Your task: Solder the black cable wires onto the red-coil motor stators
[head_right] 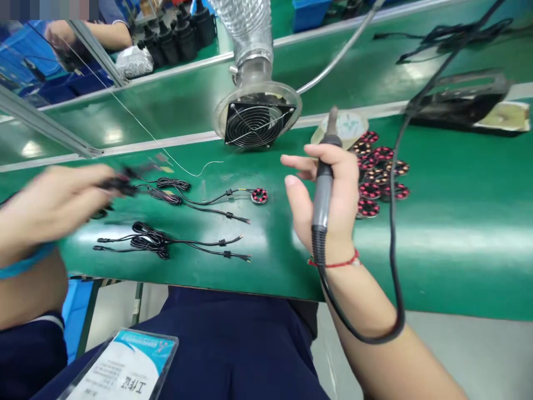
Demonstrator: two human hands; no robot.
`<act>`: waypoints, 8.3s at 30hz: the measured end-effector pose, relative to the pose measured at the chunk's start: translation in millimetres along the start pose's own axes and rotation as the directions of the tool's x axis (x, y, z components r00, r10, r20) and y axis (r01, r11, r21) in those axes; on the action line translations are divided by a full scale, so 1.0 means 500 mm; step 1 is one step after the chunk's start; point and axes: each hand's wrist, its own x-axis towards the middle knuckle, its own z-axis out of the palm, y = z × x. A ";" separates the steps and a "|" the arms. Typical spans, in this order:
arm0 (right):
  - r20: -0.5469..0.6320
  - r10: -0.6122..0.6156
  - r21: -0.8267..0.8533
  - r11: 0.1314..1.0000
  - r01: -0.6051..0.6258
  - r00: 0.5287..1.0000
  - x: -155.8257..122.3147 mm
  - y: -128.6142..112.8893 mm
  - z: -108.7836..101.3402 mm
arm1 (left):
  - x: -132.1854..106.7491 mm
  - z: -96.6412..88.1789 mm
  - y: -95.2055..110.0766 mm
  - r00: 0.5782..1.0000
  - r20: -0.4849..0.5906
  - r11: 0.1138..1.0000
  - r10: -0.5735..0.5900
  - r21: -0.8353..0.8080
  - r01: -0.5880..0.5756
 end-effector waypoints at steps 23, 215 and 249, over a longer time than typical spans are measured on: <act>0.311 0.231 -0.247 0.956 -0.156 0.922 -0.040 0.060 0.047 | 0.338 0.257 -0.020 0.989 0.121 0.959 0.080 0.261 -0.110; 0.144 0.157 0.260 0.947 -0.190 0.977 -0.056 0.059 0.056 | 0.234 0.337 0.107 0.844 0.426 0.726 0.328 -0.685 0.063; -0.104 0.237 -0.326 0.910 -0.258 0.966 -0.145 0.034 -0.014 | 0.275 0.374 0.094 0.973 0.179 0.861 0.148 -0.507 -0.038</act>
